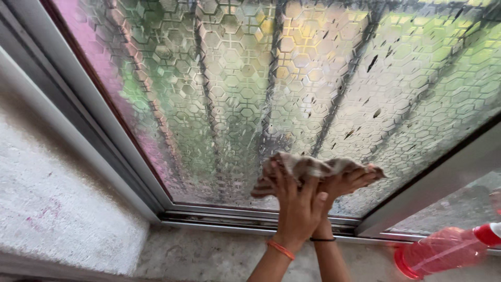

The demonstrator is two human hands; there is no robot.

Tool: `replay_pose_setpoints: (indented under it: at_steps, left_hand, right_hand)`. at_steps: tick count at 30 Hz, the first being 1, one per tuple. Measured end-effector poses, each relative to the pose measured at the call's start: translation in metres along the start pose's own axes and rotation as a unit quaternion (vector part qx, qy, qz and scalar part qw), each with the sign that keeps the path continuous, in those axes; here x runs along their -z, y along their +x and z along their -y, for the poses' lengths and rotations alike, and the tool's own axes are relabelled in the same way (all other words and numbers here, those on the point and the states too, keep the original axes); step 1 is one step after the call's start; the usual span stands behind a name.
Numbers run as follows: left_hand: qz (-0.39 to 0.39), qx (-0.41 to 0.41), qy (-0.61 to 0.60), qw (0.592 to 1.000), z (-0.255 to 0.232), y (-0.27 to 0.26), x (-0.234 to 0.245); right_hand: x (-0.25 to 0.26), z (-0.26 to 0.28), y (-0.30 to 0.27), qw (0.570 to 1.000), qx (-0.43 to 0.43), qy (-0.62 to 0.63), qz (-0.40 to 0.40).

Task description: The person wipes a textured glass window using a cloth. They move the cloth across the surface in repeated strokes, covering different sections of the window.

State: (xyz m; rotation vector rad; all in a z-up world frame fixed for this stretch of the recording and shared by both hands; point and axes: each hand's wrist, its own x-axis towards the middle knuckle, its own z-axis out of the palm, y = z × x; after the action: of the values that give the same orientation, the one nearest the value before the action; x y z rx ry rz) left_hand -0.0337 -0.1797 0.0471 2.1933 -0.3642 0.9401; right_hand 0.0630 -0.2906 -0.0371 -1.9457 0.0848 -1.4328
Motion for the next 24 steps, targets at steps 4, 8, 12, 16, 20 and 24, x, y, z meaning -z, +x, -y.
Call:
replay_pose_setpoints:
  at_steps: [4,8,12,16,20,24]
  left_hand:
    - [0.124,-0.072,0.023,0.989,-0.036,-0.002,-0.036]
    - [0.237,-0.048,0.040,0.969,-0.021,-0.036,-0.069]
    - [0.147,-0.079,0.104,0.980,0.039,-0.084,-0.072]
    - [0.118,0.047,0.004,0.992,0.087,-0.105,-0.033]
    - [0.008,0.075,-0.081,0.994,0.093,-0.087,0.002]
    - [-0.036,0.022,-0.018,0.999,0.062,-0.038,0.016]
  right_hand:
    - [0.016,-0.019,-0.012,0.979,-0.107,0.160,0.064]
    - [0.019,-0.030,-0.067,0.960,-0.158,0.201,0.117]
    - [0.031,-0.031,-0.133,0.948,-0.167,0.195,0.190]
    - [0.019,0.003,-0.169,0.949,-0.104,0.148,0.257]
    - [0.001,0.045,-0.148,0.971,0.022,-0.020,0.236]
    - [0.004,0.050,-0.081,0.983,0.107,-0.033,0.147]
